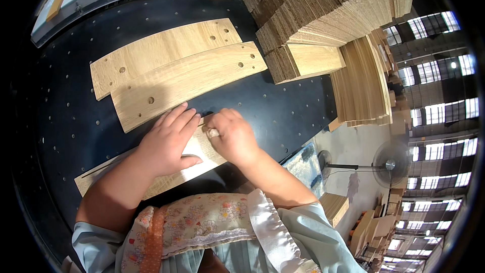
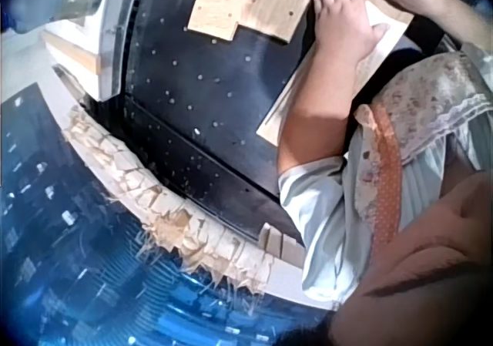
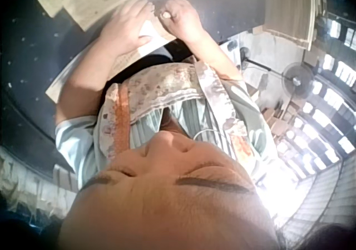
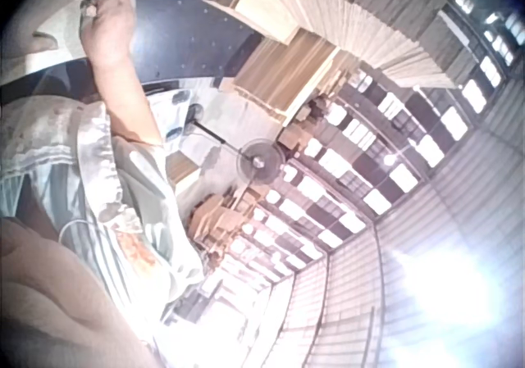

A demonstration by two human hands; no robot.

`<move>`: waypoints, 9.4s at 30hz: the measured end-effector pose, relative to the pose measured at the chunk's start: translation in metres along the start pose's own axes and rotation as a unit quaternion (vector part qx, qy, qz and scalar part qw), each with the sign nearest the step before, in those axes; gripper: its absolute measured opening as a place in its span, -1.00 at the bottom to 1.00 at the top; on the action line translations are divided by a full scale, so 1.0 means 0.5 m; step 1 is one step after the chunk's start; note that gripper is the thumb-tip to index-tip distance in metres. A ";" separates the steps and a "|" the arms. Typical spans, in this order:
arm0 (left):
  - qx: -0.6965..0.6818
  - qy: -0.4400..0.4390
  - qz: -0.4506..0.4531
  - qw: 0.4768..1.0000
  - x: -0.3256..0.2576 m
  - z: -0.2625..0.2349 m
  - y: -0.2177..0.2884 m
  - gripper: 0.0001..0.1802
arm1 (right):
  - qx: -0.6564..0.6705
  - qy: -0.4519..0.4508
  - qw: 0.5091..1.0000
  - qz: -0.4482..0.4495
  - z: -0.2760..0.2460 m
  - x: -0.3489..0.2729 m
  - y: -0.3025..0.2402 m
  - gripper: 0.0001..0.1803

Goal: The person picks up wooden panels from a large stack and turns them over by hand to check the surface. Using a marker, they draw specific lines or marks on the edges and faces of the panels before stacking them aside on the workstation.

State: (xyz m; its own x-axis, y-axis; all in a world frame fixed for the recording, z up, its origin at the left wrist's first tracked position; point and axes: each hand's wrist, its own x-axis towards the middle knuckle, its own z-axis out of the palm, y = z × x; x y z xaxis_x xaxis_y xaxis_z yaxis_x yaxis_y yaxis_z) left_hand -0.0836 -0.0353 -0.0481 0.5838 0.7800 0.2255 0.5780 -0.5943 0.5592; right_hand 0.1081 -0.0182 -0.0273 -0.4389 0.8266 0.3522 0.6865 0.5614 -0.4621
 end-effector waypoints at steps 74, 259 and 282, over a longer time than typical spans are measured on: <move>0.081 -0.138 -0.038 0.986 0.020 -0.026 0.029 -0.17 | 0.372 0.129 0.842 0.369 -0.115 -0.187 0.143 -0.87; 0.223 0.139 -0.059 0.963 -0.149 -0.011 0.167 -0.08 | 0.585 0.050 0.770 0.251 -0.089 -0.127 0.029 -0.82; -0.274 0.389 -0.155 0.866 -0.147 -0.221 0.146 0.14 | 0.595 0.150 0.767 0.189 -0.088 -0.147 0.115 -0.81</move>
State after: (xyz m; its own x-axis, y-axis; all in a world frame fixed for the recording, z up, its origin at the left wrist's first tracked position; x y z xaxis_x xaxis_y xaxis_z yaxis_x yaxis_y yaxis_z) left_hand -0.1472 -0.1142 0.0642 -0.2348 0.9077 0.3479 0.1571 -0.3178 0.9351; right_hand 0.2055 -0.0482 -0.0439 -0.0635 0.9931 0.0983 -0.3614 0.0690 -0.9298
